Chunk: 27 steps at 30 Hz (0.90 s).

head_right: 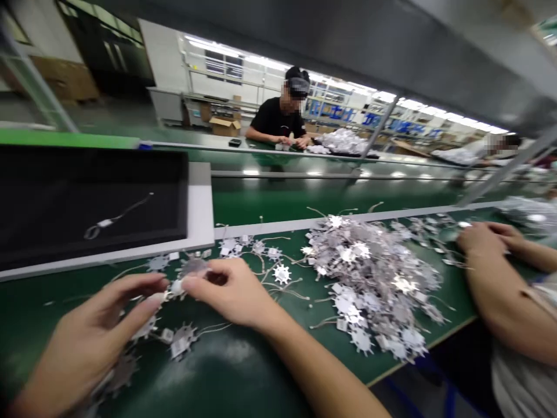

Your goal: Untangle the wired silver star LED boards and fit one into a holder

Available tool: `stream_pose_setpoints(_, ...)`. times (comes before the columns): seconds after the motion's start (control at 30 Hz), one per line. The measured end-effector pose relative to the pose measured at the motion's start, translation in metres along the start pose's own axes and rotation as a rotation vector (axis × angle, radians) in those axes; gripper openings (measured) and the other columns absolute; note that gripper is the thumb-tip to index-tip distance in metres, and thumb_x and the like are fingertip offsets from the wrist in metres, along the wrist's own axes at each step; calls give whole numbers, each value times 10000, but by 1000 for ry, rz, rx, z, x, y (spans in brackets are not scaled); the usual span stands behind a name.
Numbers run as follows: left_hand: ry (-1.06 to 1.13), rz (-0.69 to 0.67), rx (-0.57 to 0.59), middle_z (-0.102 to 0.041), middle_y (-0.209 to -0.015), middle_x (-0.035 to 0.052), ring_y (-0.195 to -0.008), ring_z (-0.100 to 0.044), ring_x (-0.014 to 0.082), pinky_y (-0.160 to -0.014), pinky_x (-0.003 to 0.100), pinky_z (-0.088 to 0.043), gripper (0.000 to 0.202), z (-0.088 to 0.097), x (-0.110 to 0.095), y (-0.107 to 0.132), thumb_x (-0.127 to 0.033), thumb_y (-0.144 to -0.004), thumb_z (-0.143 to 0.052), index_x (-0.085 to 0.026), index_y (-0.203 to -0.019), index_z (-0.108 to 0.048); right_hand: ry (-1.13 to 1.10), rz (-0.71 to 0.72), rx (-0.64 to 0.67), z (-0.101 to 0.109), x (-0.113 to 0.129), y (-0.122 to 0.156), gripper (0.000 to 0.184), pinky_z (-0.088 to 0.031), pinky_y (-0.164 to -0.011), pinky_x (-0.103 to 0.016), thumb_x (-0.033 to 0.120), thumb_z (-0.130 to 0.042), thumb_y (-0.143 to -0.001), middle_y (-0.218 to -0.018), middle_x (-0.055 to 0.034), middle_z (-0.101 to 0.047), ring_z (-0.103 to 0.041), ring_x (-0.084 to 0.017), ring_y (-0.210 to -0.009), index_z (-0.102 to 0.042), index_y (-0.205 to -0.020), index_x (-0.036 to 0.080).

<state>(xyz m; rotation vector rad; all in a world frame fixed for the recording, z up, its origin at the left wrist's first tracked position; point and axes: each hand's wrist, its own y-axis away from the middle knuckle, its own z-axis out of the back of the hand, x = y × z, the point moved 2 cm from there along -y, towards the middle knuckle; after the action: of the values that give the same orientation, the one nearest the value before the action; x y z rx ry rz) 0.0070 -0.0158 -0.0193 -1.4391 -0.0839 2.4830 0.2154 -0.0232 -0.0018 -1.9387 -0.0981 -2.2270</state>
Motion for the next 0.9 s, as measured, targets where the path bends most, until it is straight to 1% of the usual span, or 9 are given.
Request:
stream_pose_setpoints(0.07,76,77,7,-707,-1109,1,-1048,-657,237,-947,328,-533,348,-4,-11,1,-583,-850,-658,-302,-1053,-688,18,-16,36,-1,0,1,308,-383,-617,-251,409,-663,-868,-687,1,-567,-471,-113,-643,-649,-702,151)
stream_pose_setpoints(0.17,165,93,29,-696,-1096,13,-1057,-638,239,-981,363,-503,335,-8,-17,2,-525,-844,-678,-300,-1092,-669,39,-13,104,-4,1,4,322,-369,-606,-250,435,-651,-876,-674,12,-521,-433,-114,-644,-643,-715,157)
stream_pose_setpoints(0.27,214,76,114,-680,-1091,13,-1079,-624,227,-1002,372,-484,393,-9,-13,3,-464,-859,-676,-332,-1224,-614,53,-12,160,-6,0,5,342,-367,-604,-247,448,-640,-887,-644,25,-478,-419,-112,-635,-640,-704,160)
stream_pose_setpoints(0.4,169,13,195,-673,-1157,12,-1110,-626,217,-1018,353,-495,486,-8,-6,4,-431,-872,-686,-371,-1336,-554,60,-27,208,-7,-1,6,364,-430,-650,-262,486,-644,-888,-655,9,-553,-509,-135,-676,-688,-731,161)
stream_pose_setpoints(0.5,124,-29,188,-671,-1206,4,-1109,-636,213,-989,328,-528,480,-9,-6,3,-452,-884,-678,-386,-1344,-556,50,-27,239,-8,0,6,392,-453,-668,-268,520,-644,-885,-671,-7,-597,-555,-152,-716,-707,-739,162)
stream_pose_setpoints(0.63,104,-82,149,-693,-1190,-16,-1035,-670,190,-902,265,-565,430,-9,-10,1,-452,-892,-671,-386,-1311,-595,40,-28,269,-9,0,6,444,-447,-645,-262,587,-645,-865,-682,-13,-614,-561,-153,-717,-705,-745,164)
stream_pose_setpoints(0.77,82,-133,124,-728,-1131,-39,-976,-689,176,-888,253,-562,359,-7,-13,-1,-442,-894,-675,-388,-1249,-660,69,31,278,-9,-2,5,520,-366,-565,-245,636,-597,-880,-601,29,-490,-437,-106,-597,-640,-660,166)
stream_pose_setpoints(0.8,76,-131,123,-735,-1119,-40,-972,-692,177,-875,251,-562,344,-7,-13,-1,-441,-894,-678,-386,-1233,-674,75,46,279,-9,-3,4,537,-366,-565,-244,650,-573,-888,-603,30,-487,-433,-103,-591,-641,-667,166)
stream_pose_setpoints(0.9,70,-121,126,-750,-1096,-37,-983,-696,183,-844,246,-555,268,-6,-12,-2,-435,-902,-676,-363,-1155,-726,56,38,269,-10,-5,5,588,-468,-659,-269,686,-484,-919,-705,-17,-633,-574,-127,-668,-696,-767,159)
